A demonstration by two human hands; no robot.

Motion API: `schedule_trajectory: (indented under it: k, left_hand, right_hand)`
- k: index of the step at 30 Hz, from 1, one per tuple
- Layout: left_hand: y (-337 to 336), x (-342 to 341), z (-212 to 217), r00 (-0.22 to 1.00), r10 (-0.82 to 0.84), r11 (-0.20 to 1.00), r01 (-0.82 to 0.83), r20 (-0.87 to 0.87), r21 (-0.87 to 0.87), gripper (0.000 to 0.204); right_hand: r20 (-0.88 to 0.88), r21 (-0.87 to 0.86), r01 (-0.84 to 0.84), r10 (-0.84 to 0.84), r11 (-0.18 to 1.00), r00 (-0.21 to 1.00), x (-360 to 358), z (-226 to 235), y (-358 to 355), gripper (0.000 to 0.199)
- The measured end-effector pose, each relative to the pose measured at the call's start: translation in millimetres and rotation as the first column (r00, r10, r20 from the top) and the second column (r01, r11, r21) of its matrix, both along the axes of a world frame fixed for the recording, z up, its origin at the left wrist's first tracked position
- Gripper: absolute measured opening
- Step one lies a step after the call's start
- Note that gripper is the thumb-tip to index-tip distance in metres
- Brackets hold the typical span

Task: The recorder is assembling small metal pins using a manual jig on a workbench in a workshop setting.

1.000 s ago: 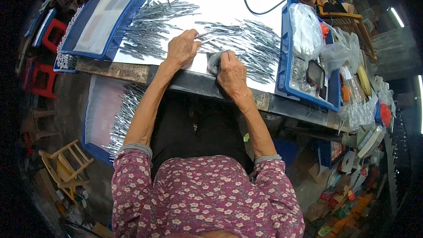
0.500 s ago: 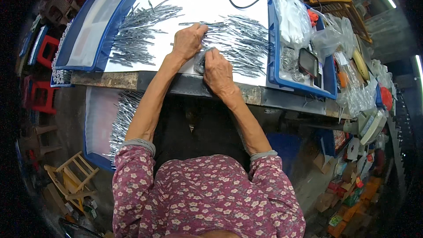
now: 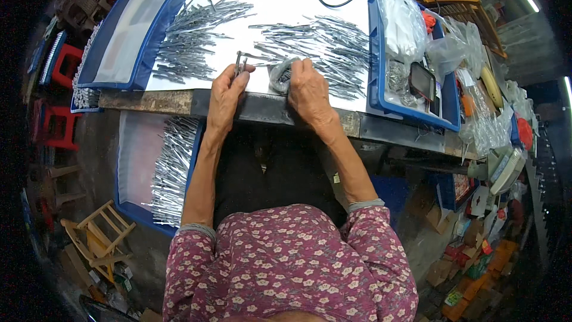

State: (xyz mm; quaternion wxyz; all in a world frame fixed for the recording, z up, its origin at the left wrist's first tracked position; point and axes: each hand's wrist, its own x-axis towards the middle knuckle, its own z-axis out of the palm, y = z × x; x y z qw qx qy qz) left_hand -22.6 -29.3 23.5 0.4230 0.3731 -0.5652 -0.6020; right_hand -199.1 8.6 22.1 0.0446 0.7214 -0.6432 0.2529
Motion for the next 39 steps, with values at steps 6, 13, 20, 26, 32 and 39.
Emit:
schedule_trajectory:
  k: [6,13,20,26,32,39]
  left_hand:
    - [26,3,-5,0.950,-0.096,0.961,0.167,-0.297,0.222,0.029]
    - [35,5,-3,0.920,-0.066,0.959,0.165,-0.386,0.231,0.025]
    - [43,12,2,0.857,0.022,0.958,0.130,-0.514,0.257,0.020]
    - [46,16,1,0.838,0.031,0.951,0.144,-0.545,0.274,0.017]
    - [48,19,-2,0.829,0.024,0.944,0.165,-0.558,0.285,0.017]
    - [53,23,-2,0.839,-0.043,0.934,0.227,-0.543,0.276,0.021]
  right_hand:
    - [0.337,-0.021,0.048,-0.038,0.999,0.941,4,7,5,0.006]
    - [0.917,0.204,-0.261,-0.090,0.944,0.389,29,23,21,0.012]
    - [0.963,0.190,-0.378,-0.098,0.906,0.250,46,27,31,0.015]
    - [0.989,0.126,-0.454,-0.074,0.882,0.130,46,20,33,0.014]
    - [0.998,0.024,-0.469,-0.048,0.883,-0.039,48,20,31,0.017]
    - [0.998,0.021,-0.402,-0.043,0.915,-0.046,46,16,29,0.017]
